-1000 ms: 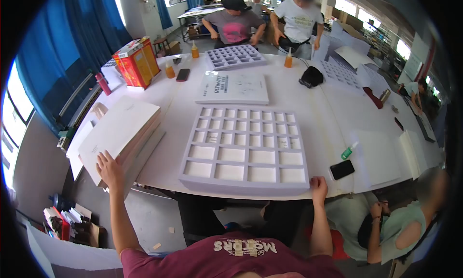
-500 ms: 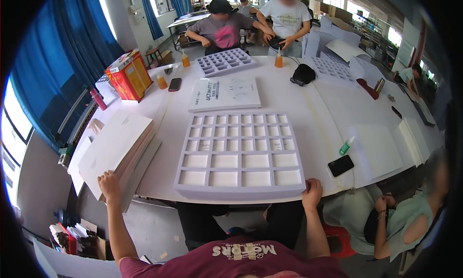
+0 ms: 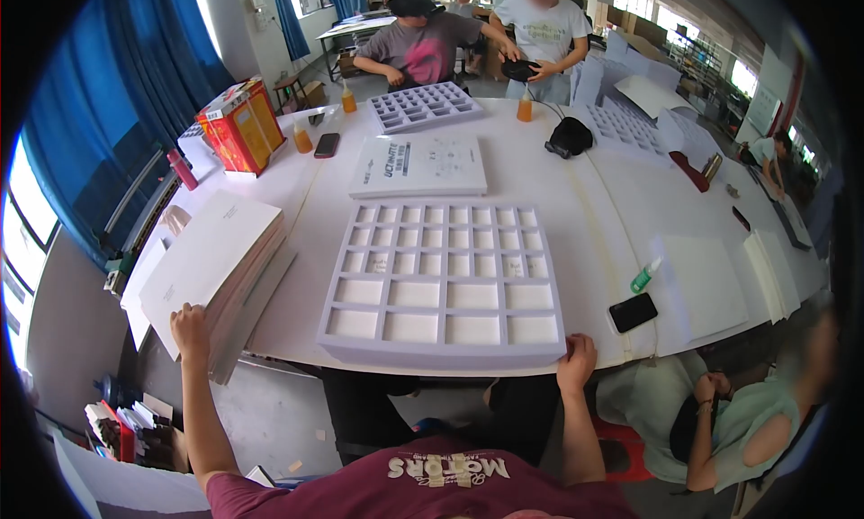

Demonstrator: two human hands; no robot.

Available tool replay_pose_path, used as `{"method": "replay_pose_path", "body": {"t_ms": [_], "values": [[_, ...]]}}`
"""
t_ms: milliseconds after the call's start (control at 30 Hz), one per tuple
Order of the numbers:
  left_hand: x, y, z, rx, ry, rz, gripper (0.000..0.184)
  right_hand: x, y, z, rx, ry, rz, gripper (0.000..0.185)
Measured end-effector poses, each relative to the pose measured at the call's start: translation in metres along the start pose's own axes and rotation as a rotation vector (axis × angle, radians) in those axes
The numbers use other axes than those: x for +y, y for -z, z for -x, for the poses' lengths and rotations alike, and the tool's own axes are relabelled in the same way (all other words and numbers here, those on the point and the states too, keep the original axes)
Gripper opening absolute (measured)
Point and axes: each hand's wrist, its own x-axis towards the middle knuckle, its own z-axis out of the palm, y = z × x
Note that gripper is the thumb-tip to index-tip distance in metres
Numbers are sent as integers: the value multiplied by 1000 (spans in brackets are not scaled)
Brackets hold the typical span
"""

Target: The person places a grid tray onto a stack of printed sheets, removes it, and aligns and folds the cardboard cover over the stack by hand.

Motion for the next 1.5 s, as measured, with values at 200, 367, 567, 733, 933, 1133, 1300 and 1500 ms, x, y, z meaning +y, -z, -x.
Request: {"method": "replay_pose_path", "body": {"t_ms": [200,367,567,733,933,1133,1300,1500], "values": [[7,0,4,91,9,16,12,-1,0,1,12,6,11,5],[1,-3,3,89,1,53,12,-2,0,0,5,15,19,7],[6,1,5,99,1,30,7,-2,-1,2,-1,0,33,8],[7,-1,6,114,-2,8,5,0,-2,2,-15,0,36,10],[2,-2,4,135,-30,53,5,4,-5,3,-31,1,42,10],[-5,7,1,141,-107,144,9,6,-7,3,-8,30,21,12],[9,-3,3,11,-26,108,19,5,-7,3,-21,15,30,15],[9,5,1,-21,-92,63,24,7,-7,3,-41,20,22,26]]}}
